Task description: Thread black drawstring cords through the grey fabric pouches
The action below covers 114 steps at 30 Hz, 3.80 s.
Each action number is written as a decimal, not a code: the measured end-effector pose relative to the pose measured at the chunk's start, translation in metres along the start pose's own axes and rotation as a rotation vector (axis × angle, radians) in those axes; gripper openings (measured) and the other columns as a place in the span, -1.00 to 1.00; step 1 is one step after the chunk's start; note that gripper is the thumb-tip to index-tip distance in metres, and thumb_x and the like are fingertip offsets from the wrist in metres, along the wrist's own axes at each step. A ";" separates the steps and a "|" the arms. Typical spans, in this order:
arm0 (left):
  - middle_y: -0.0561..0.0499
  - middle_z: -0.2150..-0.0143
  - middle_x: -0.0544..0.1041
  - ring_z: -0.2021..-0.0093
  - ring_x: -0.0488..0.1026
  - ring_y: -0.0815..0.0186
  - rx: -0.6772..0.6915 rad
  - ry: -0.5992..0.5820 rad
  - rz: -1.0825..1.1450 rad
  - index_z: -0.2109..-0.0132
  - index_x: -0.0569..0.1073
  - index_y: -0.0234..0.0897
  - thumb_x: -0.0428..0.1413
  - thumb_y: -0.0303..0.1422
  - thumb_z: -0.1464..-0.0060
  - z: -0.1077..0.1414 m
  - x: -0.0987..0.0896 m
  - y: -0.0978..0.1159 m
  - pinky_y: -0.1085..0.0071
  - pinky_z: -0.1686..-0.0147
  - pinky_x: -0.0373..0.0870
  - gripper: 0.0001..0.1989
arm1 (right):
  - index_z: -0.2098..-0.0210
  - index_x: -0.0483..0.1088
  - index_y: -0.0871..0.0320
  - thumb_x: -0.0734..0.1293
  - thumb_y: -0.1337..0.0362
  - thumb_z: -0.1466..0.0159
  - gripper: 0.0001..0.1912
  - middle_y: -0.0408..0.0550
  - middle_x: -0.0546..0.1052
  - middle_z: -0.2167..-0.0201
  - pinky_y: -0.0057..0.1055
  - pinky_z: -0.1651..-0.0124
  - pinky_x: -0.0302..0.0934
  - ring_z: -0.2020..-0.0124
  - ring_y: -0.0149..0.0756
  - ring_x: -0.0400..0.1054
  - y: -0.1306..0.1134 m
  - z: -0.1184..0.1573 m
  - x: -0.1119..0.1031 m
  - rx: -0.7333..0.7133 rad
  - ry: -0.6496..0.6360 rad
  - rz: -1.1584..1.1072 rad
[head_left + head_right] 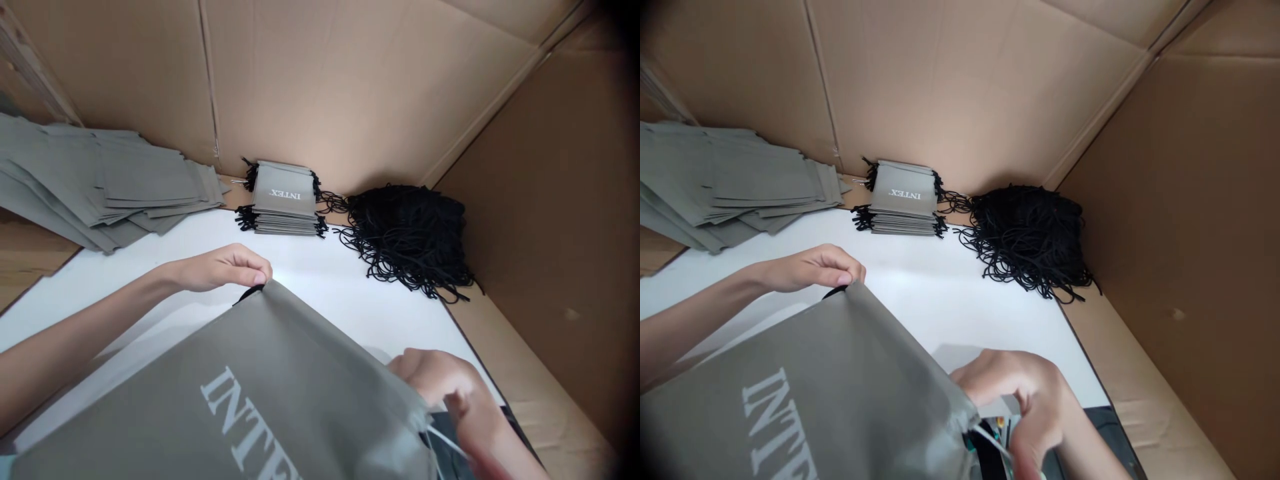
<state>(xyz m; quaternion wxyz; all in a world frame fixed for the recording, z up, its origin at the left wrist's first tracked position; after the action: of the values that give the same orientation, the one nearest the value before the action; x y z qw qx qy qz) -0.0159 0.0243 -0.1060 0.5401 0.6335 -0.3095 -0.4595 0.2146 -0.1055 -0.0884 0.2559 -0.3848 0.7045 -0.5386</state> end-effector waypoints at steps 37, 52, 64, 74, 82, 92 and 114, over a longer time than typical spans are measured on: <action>-0.11 -0.10 0.49 -0.02 0.46 0.21 -0.099 0.504 -0.492 -0.12 0.43 -0.25 0.01 -0.10 -0.31 0.002 -0.018 -0.004 0.41 0.04 0.39 -0.61 | 0.36 0.48 0.19 0.25 -0.26 -0.22 -0.40 -0.07 0.54 0.44 -0.43 0.25 0.24 0.41 -0.33 0.35 -0.010 -0.043 0.006 0.175 0.397 0.417; 0.13 0.21 0.66 0.34 0.59 0.38 0.552 0.746 -1.086 0.11 0.53 -0.08 0.14 -0.49 -0.22 0.031 0.071 0.099 0.45 0.35 0.47 -0.81 | 0.27 0.47 0.17 0.06 -0.07 -0.47 -0.46 0.00 0.50 0.25 -0.23 -0.03 0.25 0.13 -0.19 0.37 -0.021 -0.063 0.016 0.236 0.566 0.290; 0.21 0.28 0.68 0.29 0.64 0.38 0.481 0.823 -0.895 0.19 0.51 -0.03 0.08 -0.41 -0.28 0.030 0.053 0.094 0.51 0.29 0.59 -0.85 | 0.38 0.50 0.16 0.23 0.23 -0.45 -0.67 -0.14 0.54 0.41 -0.46 0.23 0.27 0.36 -0.38 0.39 -0.014 -0.074 0.013 0.057 0.631 0.554; 0.20 0.34 0.67 0.33 0.64 0.42 0.557 0.812 -0.853 0.25 0.47 -0.11 0.12 -0.48 -0.22 0.033 0.056 0.093 0.58 0.31 0.57 -0.86 | 0.42 0.55 0.17 0.26 0.24 -0.43 -0.65 -0.12 0.55 0.46 -0.46 0.34 0.29 0.44 -0.39 0.39 -0.011 -0.069 0.012 0.009 0.702 0.457; 0.16 0.26 0.68 0.33 0.64 0.39 0.398 0.626 -0.880 0.32 0.55 -0.08 0.03 -0.37 -0.30 0.029 0.055 0.092 0.52 0.19 0.62 -0.75 | 0.41 0.55 0.18 0.25 0.23 -0.43 -0.65 -0.10 0.56 0.47 -0.43 0.32 0.32 0.42 -0.35 0.41 -0.008 -0.070 0.014 0.012 0.686 0.480; 0.14 0.36 0.66 0.41 0.60 0.39 0.349 0.694 -0.597 0.21 0.57 -0.13 0.13 -0.39 -0.25 0.029 0.061 0.076 0.55 0.33 0.61 -0.88 | 0.43 0.43 0.15 0.21 0.30 -0.44 -0.69 -0.17 0.49 0.52 -0.47 0.41 0.20 0.49 -0.41 0.35 -0.012 -0.067 0.020 -0.025 0.698 0.769; 0.00 -0.04 0.60 -0.06 0.53 0.27 0.394 0.742 -0.544 -0.03 0.55 -0.20 0.17 -0.37 -0.23 0.007 0.006 0.052 0.41 -0.09 0.47 -0.76 | 0.44 0.40 0.20 0.28 0.29 -0.35 -0.77 -0.11 0.38 0.58 -0.34 0.46 0.05 0.51 -0.27 0.15 0.025 -0.030 0.049 -0.111 0.085 1.463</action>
<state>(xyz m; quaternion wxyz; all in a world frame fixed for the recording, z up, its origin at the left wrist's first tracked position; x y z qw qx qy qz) -0.0143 0.0042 -0.0575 0.3447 0.9019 -0.0011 -0.2604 0.1566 -0.1257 -0.1006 0.5026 0.1929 0.8166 -0.2081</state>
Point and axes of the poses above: each hand's wrist, its own z-axis away from the middle knuckle, its own x-axis out of the palm, y = z × x, the point moved 4 cm from there along -z, towards the middle knuckle
